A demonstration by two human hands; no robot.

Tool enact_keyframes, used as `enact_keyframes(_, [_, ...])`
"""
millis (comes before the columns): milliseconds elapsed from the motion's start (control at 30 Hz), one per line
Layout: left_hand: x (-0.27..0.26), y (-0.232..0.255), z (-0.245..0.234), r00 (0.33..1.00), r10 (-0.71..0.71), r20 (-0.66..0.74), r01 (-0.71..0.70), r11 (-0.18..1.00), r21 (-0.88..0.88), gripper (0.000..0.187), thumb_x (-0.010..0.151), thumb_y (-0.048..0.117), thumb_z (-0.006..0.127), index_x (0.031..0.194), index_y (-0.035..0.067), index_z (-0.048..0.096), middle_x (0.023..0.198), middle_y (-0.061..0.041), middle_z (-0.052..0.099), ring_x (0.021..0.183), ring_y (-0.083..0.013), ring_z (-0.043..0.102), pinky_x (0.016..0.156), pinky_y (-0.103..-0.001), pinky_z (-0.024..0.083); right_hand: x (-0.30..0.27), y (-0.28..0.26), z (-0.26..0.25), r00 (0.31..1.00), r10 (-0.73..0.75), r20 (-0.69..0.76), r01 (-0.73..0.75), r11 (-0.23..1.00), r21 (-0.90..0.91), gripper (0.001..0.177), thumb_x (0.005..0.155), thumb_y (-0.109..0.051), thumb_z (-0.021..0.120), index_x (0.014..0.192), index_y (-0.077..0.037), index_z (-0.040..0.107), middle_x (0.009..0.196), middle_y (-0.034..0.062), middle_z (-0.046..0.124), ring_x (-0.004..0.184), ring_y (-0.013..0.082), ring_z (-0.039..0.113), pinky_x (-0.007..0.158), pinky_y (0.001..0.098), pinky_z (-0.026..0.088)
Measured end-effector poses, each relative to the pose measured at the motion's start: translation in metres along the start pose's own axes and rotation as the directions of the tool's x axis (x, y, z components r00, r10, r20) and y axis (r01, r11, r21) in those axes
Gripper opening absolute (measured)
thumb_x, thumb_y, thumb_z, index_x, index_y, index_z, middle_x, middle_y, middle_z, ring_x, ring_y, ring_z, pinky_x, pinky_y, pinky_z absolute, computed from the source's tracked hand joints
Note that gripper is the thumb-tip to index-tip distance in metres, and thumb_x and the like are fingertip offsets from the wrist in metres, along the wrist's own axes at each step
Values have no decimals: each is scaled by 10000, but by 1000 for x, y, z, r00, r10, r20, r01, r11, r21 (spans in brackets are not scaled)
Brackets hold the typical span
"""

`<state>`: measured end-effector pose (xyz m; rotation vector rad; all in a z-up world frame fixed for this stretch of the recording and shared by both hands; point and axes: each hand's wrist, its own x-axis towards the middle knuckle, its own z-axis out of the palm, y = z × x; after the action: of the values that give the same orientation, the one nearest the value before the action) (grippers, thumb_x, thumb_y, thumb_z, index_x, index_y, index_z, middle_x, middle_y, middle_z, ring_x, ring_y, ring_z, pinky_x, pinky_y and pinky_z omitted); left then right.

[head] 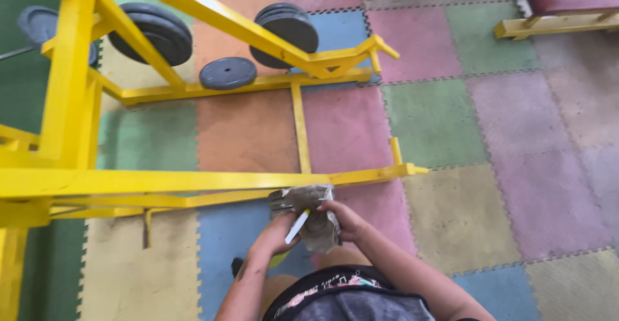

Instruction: Wiping down various gym machines and benches with a cleaning spray and a cloth.

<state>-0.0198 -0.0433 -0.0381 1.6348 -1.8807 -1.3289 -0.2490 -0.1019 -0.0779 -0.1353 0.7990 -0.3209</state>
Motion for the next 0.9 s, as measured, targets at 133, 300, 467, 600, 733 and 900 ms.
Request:
enact_keyframes(133, [21,50,15,997,-13,71,8,998,69,462,727,182,754,1171,89,666,1196,-207,695,1133,-424,628,960,-487,520,-41,-30,-29,1000,18,-23,-16,996,82,441,898,-215,565,1238,58,626,1135,216,740,1044,330,729,1025,456,569])
enact_keyframes(300, [49,67,34,987,19,162,-34,995,94,422,737,171,719,1149,87,680,1199,-188,701,1139,-387,645,965,-461,532,-82,-47,-40,999,27,-45,-15,971,239,526,876,-271,536,1265,73,614,1151,234,734,1058,356,723,1049,487,539])
enact_keyframes(467, [80,81,42,967,155,202,-177,980,91,573,709,137,729,1261,73,586,1231,-215,649,1163,-417,594,975,-474,496,-104,-50,-48,985,-114,-127,153,921,359,534,861,-281,527,1286,30,618,1185,211,725,1085,352,706,1050,492,527])
enact_keyframes(600, [83,110,29,952,208,225,-213,977,-6,584,757,115,692,1327,82,567,1259,-203,653,1189,-421,597,990,-469,498,-107,-29,-56,973,-170,-155,223,861,458,552,850,-285,514,1279,46,618,1196,218,724,1096,365,703,1049,489,524])
enact_keyframes(733, [93,99,43,914,285,289,-309,950,41,529,747,110,709,1260,65,589,1260,-202,639,1202,-423,584,1001,-471,491,-113,-12,-71,957,-225,-183,287,827,484,531,862,-274,523,1277,44,619,1186,217,718,1084,364,697,1058,495,518])
enact_keyframes(900, [100,100,61,900,213,381,-257,964,67,421,752,135,708,1160,59,634,1205,-194,651,1152,-403,604,961,-455,512,-130,-1,-74,937,-232,-261,333,819,467,504,852,-255,527,1250,38,627,1165,205,730,1072,356,706,1058,492,516])
